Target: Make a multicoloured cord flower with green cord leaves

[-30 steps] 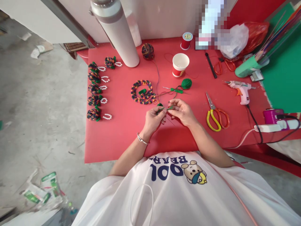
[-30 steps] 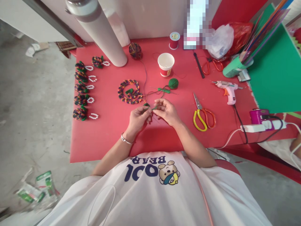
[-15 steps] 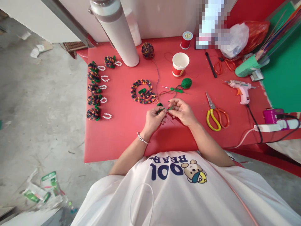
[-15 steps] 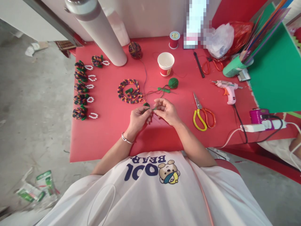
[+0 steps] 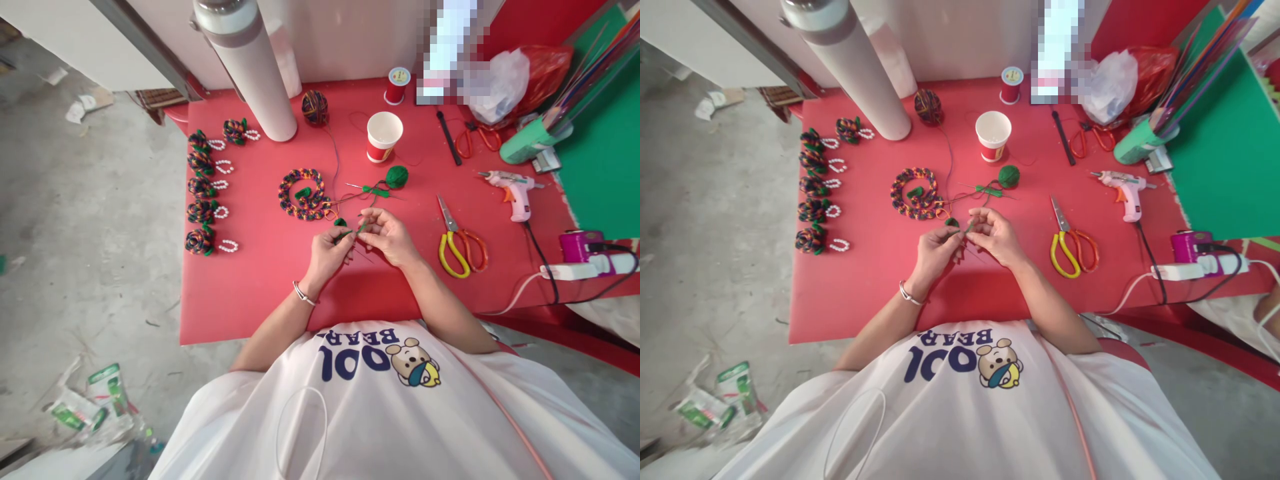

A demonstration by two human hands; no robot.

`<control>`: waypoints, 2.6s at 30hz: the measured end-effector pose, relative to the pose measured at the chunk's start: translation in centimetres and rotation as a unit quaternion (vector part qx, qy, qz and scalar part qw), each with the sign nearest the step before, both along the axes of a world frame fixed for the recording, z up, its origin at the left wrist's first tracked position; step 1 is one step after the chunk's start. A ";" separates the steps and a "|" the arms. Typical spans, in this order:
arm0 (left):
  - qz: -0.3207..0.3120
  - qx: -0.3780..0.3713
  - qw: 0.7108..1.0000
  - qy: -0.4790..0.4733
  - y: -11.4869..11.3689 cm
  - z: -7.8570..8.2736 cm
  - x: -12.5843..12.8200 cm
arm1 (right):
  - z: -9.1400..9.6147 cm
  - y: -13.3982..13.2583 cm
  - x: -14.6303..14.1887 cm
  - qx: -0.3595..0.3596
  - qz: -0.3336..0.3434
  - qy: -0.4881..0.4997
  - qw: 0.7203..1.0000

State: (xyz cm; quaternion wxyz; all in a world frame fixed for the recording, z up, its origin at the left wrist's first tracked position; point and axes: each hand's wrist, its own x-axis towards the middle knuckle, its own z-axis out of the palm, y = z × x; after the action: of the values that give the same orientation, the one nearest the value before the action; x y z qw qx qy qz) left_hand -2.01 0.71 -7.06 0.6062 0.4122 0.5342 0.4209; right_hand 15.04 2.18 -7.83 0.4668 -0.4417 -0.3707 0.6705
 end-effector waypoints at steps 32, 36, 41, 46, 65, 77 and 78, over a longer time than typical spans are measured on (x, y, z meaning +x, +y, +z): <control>-0.003 0.003 1.000 -0.011 0.1 0.1 -0.1 | 0.3 -0.1 0.1 0.002 0.008 -0.012 1.000; -0.012 0.001 1.000 0.003 0.0 0.0 -0.2 | 0.2 -0.1 0.1 0.003 0.010 -0.013 1.000; 0.014 0.014 1.000 0.005 0.0 -0.4 -0.1 | 0.1 -0.2 0.1 0.006 0.028 -0.026 0.999; 0.032 0.021 0.999 -0.009 0.0 -0.3 0.0 | 0.4 -0.3 0.1 -0.001 0.036 -0.030 0.999; 0.055 0.064 0.995 0.057 0.1 -0.7 -0.2 | 1.0 -0.4 0.1 0.004 0.061 -0.076 0.995; 0.047 0.114 0.986 0.116 -0.3 -0.5 0.1 | 1.9 -0.5 -0.9 0.003 0.031 -0.131 0.991; 0.045 0.108 0.987 0.112 -0.3 -0.6 0.2 | 2.0 -0.6 -1.0 0.003 0.022 -0.118 0.993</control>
State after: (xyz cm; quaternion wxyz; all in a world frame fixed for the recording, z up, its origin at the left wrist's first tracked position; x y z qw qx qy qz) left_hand -1.81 0.42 -7.65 0.4747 0.4960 0.5679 0.4540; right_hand 14.06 1.62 -5.85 0.4063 -0.5081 -0.4349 0.6226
